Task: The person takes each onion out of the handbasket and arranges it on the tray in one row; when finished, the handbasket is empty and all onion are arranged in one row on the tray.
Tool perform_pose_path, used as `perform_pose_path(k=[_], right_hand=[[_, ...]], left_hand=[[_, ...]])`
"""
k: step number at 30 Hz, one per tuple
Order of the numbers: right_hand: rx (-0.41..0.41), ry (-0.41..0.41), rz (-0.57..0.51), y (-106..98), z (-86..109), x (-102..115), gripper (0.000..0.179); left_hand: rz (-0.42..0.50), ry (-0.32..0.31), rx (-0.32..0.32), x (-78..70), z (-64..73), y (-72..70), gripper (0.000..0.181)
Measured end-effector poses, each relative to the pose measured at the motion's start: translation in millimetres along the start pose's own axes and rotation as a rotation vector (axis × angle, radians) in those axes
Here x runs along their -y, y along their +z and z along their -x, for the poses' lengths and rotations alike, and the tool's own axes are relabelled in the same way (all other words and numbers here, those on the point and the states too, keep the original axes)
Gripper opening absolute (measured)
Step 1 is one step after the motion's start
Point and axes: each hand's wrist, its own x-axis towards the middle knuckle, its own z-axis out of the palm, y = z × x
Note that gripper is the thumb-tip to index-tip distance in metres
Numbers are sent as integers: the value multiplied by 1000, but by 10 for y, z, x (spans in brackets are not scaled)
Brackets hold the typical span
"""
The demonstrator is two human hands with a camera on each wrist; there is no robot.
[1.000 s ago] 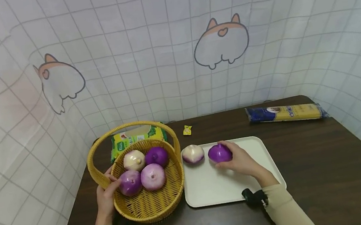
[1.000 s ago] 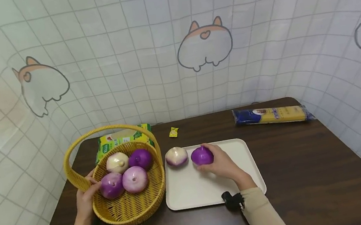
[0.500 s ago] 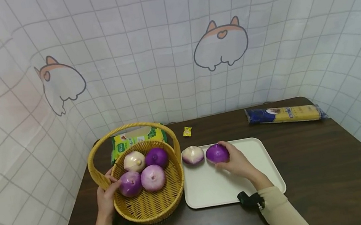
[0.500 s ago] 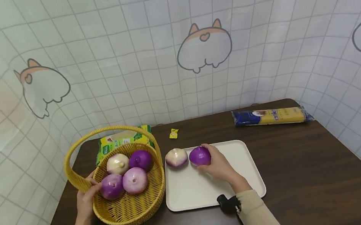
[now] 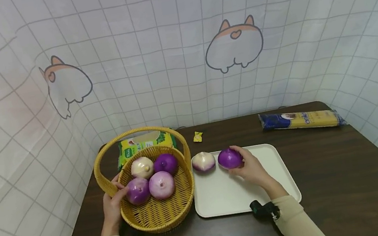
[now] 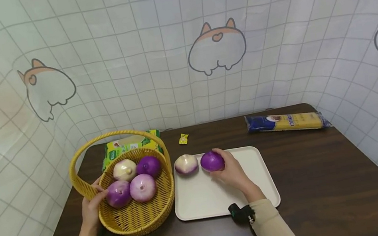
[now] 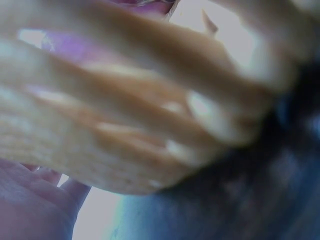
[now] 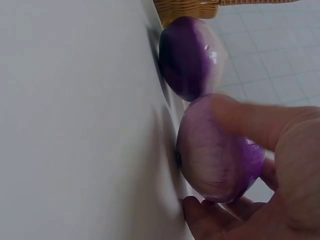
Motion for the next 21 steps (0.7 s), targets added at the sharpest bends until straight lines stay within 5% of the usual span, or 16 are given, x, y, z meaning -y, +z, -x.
perform_pose_path(k=[21], right_hand=[[17, 46, -56, -9, 14, -1, 84]], left_hand=[[24, 23, 1, 2, 0, 16, 15]])
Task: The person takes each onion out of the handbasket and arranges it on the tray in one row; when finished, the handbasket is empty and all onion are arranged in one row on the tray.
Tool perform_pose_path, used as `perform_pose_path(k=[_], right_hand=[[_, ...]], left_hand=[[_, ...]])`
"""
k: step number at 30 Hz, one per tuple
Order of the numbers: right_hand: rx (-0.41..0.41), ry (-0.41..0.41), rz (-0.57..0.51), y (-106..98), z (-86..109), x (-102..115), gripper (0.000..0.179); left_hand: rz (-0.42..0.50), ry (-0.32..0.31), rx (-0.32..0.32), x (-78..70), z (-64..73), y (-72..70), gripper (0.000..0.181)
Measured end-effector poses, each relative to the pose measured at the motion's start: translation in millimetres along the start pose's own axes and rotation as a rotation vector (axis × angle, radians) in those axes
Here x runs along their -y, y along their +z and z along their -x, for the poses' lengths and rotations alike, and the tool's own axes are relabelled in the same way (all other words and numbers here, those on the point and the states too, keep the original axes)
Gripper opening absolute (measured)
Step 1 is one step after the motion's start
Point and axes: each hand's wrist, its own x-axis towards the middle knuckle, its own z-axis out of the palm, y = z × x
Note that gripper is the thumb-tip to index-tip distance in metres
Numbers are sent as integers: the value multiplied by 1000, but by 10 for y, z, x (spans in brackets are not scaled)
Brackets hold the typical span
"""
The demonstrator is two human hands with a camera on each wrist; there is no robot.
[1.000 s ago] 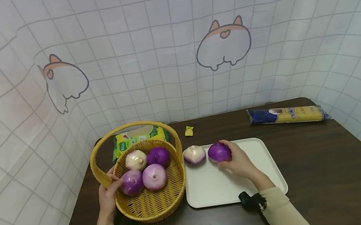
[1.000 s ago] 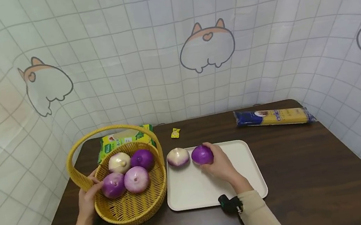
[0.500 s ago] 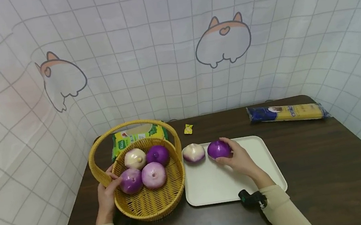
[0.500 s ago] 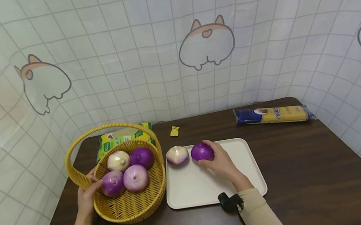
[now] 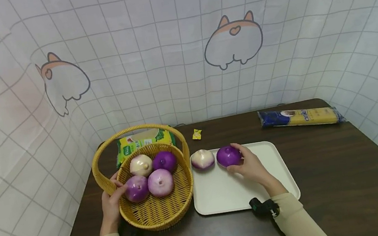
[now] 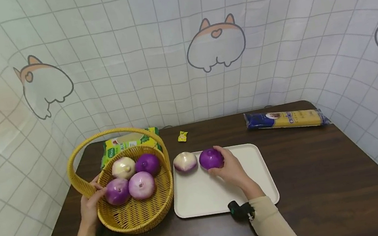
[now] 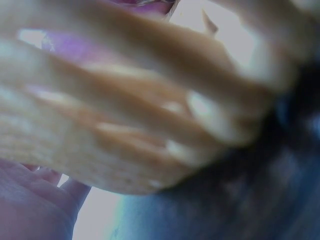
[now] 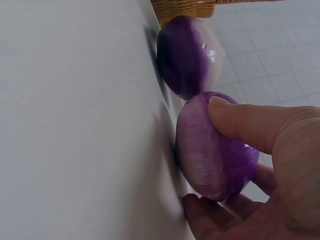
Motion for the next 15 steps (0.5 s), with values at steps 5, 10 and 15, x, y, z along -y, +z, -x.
perform_pose_path(k=[5, 10, 15], right_hand=[[1, 29, -20, -2, -1, -9, 87], [34, 39, -34, -33, -1, 15, 95], [73, 42, -37, -123, 24, 67, 99]], left_hand=[[-6, 7, 4, -2, -11, 6, 14], [-9, 4, 5, -5, -8, 3, 16], [-9, 1, 2, -10, -3, 0, 17]])
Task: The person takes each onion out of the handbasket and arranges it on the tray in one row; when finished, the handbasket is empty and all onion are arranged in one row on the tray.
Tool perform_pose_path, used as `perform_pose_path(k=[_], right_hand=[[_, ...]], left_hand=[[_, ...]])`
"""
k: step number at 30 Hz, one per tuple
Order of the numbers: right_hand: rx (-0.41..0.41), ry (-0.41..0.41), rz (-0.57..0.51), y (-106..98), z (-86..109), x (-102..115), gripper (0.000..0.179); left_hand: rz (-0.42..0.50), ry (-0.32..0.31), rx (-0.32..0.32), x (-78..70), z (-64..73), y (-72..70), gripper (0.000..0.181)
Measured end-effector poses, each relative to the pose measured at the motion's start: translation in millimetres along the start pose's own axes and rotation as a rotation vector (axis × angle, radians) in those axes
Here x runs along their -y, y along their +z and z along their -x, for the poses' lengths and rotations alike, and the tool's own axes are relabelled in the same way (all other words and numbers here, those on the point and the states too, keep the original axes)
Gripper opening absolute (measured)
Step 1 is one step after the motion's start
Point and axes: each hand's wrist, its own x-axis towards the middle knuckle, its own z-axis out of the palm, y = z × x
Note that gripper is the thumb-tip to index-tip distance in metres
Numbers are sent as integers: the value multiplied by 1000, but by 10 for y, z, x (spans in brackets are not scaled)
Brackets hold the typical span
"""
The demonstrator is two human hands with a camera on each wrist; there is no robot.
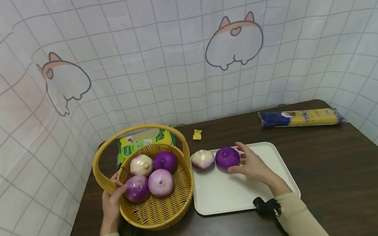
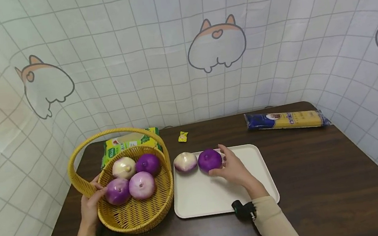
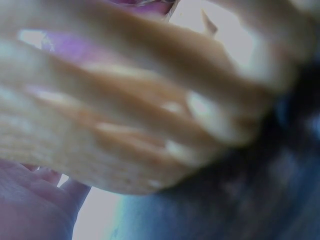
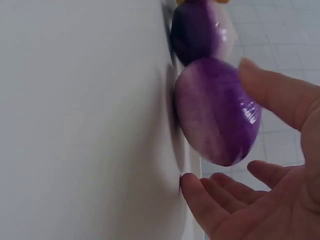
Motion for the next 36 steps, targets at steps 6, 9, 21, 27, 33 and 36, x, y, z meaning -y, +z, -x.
perform_pose_path(k=[6, 9, 21, 27, 33, 36], right_hand=[[3, 15, 27, -107, 39, 44, 93], [-12, 27, 40, -133, 45, 70, 90], [-218, -33, 33, -128, 71, 232, 55], [-315, -139, -44, -35, 99, 370, 36], [-307, -253, -125, 124, 147, 524, 21], [-264, -260, -136, 219, 214, 670, 19]], left_hand=[[-1, 6, 6, 3, -2, -3, 21], [-4, 5, 5, -4, -4, -1, 22], [10, -22, -3, -5, 2, 3, 24], [16, -19, -6, -5, 0, 3, 22], [2, -7, -5, -2, -10, -4, 18], [-10, 0, 0, -6, -9, -7, 17]])
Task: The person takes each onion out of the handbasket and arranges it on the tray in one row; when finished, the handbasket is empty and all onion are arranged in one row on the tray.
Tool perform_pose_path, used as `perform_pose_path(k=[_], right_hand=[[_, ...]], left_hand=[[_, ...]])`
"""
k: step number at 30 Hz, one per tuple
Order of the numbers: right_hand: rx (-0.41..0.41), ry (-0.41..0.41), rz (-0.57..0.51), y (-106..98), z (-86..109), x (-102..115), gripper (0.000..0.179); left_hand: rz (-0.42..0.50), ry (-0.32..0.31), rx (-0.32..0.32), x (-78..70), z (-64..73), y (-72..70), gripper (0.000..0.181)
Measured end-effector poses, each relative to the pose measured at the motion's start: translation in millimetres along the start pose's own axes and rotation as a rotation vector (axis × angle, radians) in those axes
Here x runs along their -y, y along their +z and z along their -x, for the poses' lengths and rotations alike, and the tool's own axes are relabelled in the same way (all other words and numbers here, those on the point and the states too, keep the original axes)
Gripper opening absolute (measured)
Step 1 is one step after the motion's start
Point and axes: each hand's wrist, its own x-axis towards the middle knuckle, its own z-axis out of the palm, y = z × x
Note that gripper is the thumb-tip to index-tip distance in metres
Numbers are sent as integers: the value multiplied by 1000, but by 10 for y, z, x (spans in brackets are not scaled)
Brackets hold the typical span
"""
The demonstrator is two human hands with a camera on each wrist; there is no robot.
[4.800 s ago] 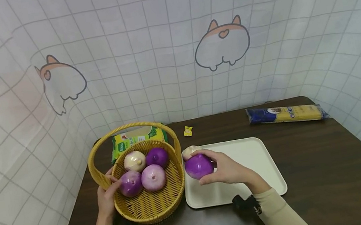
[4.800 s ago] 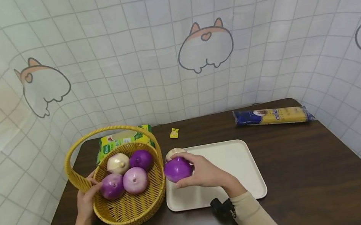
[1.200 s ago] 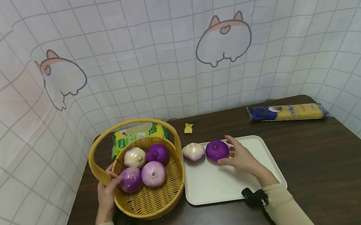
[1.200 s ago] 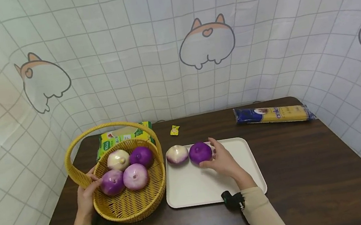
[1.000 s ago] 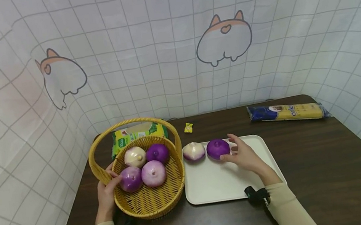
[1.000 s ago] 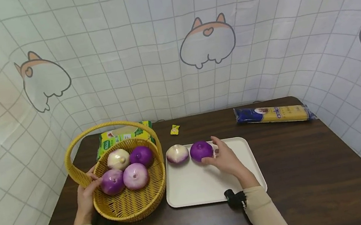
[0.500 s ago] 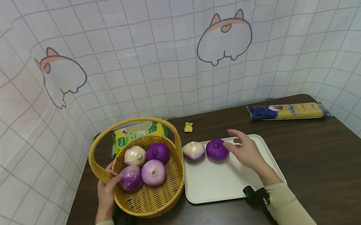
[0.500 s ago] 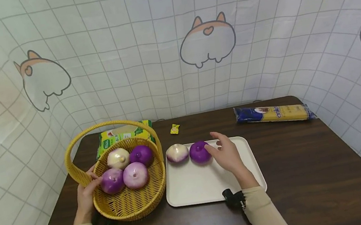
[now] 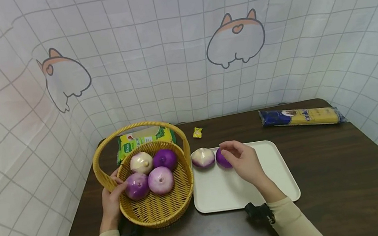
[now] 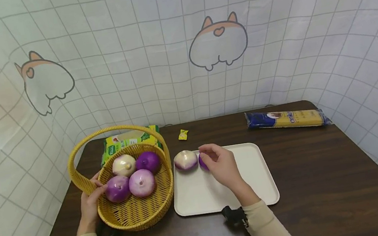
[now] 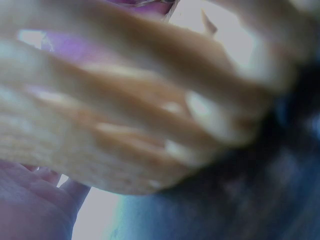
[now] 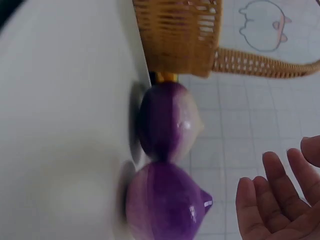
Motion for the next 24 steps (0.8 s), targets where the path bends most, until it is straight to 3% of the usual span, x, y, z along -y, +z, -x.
perform_pose_path(k=[6, 14, 19, 24], right_hand=[[53, -42, -43, 198, 150, 378, 15], [101, -155, -117, 504, 324, 484, 13], [99, -283, -149, 680, 384, 413, 19], [128, -427, -20, 907, 367, 191, 29]], left_hand=[[4, -4, -2, -17, 4, -4, 19], [18, 1, -5, -26, -4, 10, 20], [34, 3, -10, -6, -9, 38, 17], [35, -23, -12, 1, 1, 25, 24]])
